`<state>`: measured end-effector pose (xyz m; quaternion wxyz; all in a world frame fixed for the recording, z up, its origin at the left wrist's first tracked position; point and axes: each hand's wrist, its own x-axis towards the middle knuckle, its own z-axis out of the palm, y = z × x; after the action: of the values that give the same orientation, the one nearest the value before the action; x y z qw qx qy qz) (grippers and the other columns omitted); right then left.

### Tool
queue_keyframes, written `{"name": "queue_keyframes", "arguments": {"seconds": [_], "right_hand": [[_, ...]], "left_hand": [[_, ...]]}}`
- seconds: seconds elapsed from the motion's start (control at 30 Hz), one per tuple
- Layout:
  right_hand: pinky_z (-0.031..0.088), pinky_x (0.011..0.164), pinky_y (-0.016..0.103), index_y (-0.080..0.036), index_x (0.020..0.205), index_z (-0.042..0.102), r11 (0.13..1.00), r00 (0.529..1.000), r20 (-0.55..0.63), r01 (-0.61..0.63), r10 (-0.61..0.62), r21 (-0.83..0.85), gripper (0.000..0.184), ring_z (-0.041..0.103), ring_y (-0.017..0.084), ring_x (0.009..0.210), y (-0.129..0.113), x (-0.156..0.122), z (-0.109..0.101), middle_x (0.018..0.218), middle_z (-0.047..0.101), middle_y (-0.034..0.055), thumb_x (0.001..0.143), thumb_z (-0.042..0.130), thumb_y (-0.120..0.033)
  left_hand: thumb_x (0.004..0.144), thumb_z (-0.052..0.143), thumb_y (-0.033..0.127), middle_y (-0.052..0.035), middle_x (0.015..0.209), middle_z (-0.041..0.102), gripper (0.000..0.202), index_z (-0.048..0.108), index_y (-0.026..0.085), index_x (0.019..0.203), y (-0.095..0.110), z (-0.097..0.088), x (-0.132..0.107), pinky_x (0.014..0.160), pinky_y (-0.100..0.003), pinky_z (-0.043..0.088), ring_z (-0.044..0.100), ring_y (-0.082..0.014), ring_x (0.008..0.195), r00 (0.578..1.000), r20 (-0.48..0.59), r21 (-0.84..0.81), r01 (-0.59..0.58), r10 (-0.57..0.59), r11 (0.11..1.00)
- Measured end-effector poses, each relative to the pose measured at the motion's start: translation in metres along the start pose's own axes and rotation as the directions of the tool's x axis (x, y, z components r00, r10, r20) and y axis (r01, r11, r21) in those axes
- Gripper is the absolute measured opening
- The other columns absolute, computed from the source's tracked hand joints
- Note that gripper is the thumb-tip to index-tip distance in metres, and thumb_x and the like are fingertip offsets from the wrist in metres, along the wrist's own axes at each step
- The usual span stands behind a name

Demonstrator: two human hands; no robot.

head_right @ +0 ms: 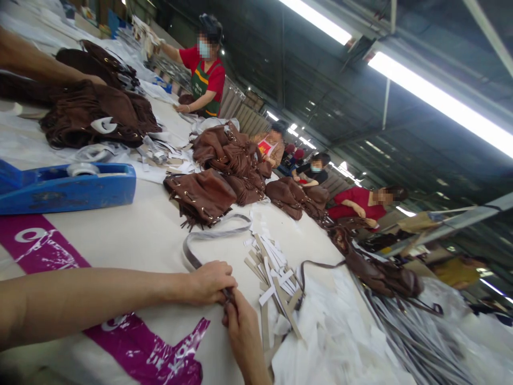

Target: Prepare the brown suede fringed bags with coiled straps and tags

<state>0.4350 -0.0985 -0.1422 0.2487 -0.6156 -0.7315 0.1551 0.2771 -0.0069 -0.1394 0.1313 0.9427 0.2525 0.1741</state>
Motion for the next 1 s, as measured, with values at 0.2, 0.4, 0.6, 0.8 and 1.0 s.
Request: {"name": "queue_keyframes", "arguments": {"seconds": [0.2, 0.4, 0.6, 0.8, 1.0], "right_hand": [[0.052, 0.071, 0.030, -0.027, 0.117, 0.061, 0.947, 0.970, -0.059, 0.215, -0.235, -0.238, 0.032, 0.062, 0.019, 0.082, 0.020, -0.003, -0.004, 0.093, 0.058, 0.0049, 0.088, 0.049, -0.018], [0.051, 0.082, 0.036, -0.024, 0.107, 0.059, 0.904, 0.968, -0.116, 0.161, -0.223, -0.395, 0.024, 0.057, 0.025, 0.101, 0.014, -0.007, 0.009, 0.116, 0.054, 0.0100, 0.087, 0.051, -0.014], [0.046, 0.066, 0.035, -0.023, 0.075, 0.052, 0.836, 0.969, -0.247, -0.139, 0.005, -0.531, 0.016, 0.061, 0.024, 0.072, -0.004, -0.007, 0.028, 0.080, 0.058, 0.0065, 0.091, 0.050, -0.021], [0.040, 0.057, 0.031, -0.019, 0.083, 0.057, 0.752, 0.934, -0.243, -0.354, 0.260, -0.556, 0.016, 0.068, 0.025, 0.073, -0.030, 0.016, 0.037, 0.077, 0.067, 0.0077, 0.094, 0.050, -0.028], [0.034, 0.052, 0.029, -0.023, 0.081, 0.058, 0.759, 0.942, -0.182, -0.335, 0.283, -0.558, 0.020, 0.071, 0.025, 0.070, -0.033, 0.014, 0.029, 0.072, 0.072, 0.0052, 0.096, 0.048, -0.032]], "left_hand": [[0.076, 0.065, 0.027, -0.0065, 0.098, 0.067, 0.042, 0.052, 0.020, 0.115, -0.001, 0.001, -0.001, 0.080, -0.033, 0.048, 0.063, -0.0248, 0.091, 0.999, 0.023, -0.153, -0.032, 0.036, 0.988], [0.076, 0.068, 0.031, -0.0021, 0.091, 0.070, 0.027, 0.060, 0.024, 0.102, -0.018, -0.009, 0.004, 0.070, -0.028, 0.048, 0.065, -0.0227, 0.084, 0.988, 0.116, -0.052, -0.097, 0.102, 0.994], [0.079, 0.058, 0.011, -0.0070, 0.084, 0.070, 0.008, 0.063, 0.017, 0.078, -0.016, -0.009, 0.011, 0.065, -0.028, 0.047, 0.065, -0.0221, 0.082, 0.994, 0.100, 0.161, -0.053, 0.038, 0.986], [0.077, 0.060, 0.015, -0.0135, 0.094, 0.068, 0.022, 0.057, 0.011, 0.099, -0.007, -0.005, 0.005, 0.072, -0.037, 0.049, 0.065, -0.0287, 0.086, 0.998, 0.047, 0.202, 0.040, -0.050, 0.979], [0.077, 0.056, 0.009, -0.0142, 0.099, 0.069, 0.025, 0.060, 0.013, 0.101, -0.018, -0.027, 0.002, 0.078, -0.037, 0.050, 0.065, -0.0277, 0.093, 0.979, 0.169, 0.161, 0.085, -0.113, 0.983]]}}
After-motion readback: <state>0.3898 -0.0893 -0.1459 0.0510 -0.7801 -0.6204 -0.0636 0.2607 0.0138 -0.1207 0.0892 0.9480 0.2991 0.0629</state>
